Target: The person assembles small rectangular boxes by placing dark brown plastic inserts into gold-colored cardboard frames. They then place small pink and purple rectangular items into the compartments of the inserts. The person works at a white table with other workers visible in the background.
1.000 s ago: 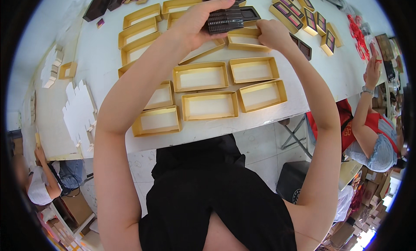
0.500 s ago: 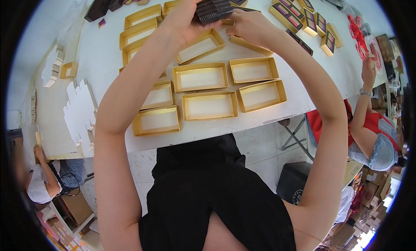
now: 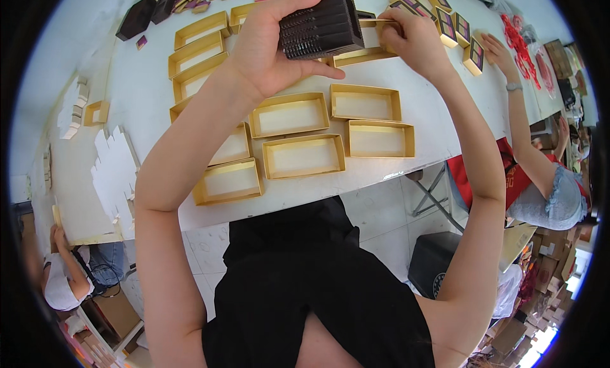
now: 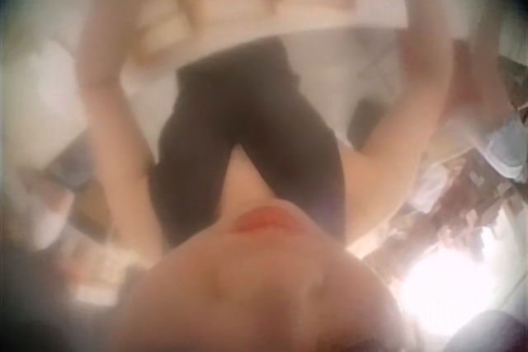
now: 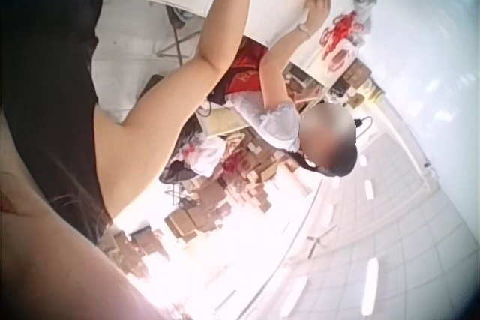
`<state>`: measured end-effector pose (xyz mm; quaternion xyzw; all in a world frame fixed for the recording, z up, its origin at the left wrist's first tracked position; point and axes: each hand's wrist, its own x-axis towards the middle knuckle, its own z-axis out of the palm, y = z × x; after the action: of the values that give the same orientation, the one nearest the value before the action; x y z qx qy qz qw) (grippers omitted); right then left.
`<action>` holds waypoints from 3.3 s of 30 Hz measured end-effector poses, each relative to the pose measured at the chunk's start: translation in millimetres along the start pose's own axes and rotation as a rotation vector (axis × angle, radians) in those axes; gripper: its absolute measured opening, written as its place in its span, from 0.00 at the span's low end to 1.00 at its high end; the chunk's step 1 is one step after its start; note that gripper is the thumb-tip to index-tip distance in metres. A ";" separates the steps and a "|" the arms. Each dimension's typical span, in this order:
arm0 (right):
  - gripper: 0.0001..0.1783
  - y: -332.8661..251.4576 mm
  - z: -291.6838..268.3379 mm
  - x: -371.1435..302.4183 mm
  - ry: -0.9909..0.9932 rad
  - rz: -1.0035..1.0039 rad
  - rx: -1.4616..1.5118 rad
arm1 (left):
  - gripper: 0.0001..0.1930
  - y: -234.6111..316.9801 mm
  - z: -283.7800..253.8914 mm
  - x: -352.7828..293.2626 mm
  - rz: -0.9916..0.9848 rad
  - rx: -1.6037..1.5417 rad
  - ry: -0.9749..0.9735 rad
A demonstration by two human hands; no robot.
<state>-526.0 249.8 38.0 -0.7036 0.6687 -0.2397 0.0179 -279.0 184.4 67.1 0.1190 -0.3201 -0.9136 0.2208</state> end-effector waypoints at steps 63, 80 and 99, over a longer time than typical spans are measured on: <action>0.28 27.9 46.3 -27.7 -0.051 -0.452 0.173 | 0.20 -15.3 -35.0 29.5 -0.089 0.120 0.236; 0.28 24.9 47.6 -29.7 -0.085 -0.462 0.147 | 0.26 8.9 -23.3 59.3 -0.244 0.668 0.121; 0.20 14.9 40.8 -35.5 0.118 -0.195 0.060 | 0.21 10.0 -13.6 27.9 -0.008 0.521 0.336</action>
<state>-524.8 269.9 -14.4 -0.7490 0.5897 -0.3013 -0.0241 -295.2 156.8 60.9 0.3223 -0.5019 -0.7692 0.2294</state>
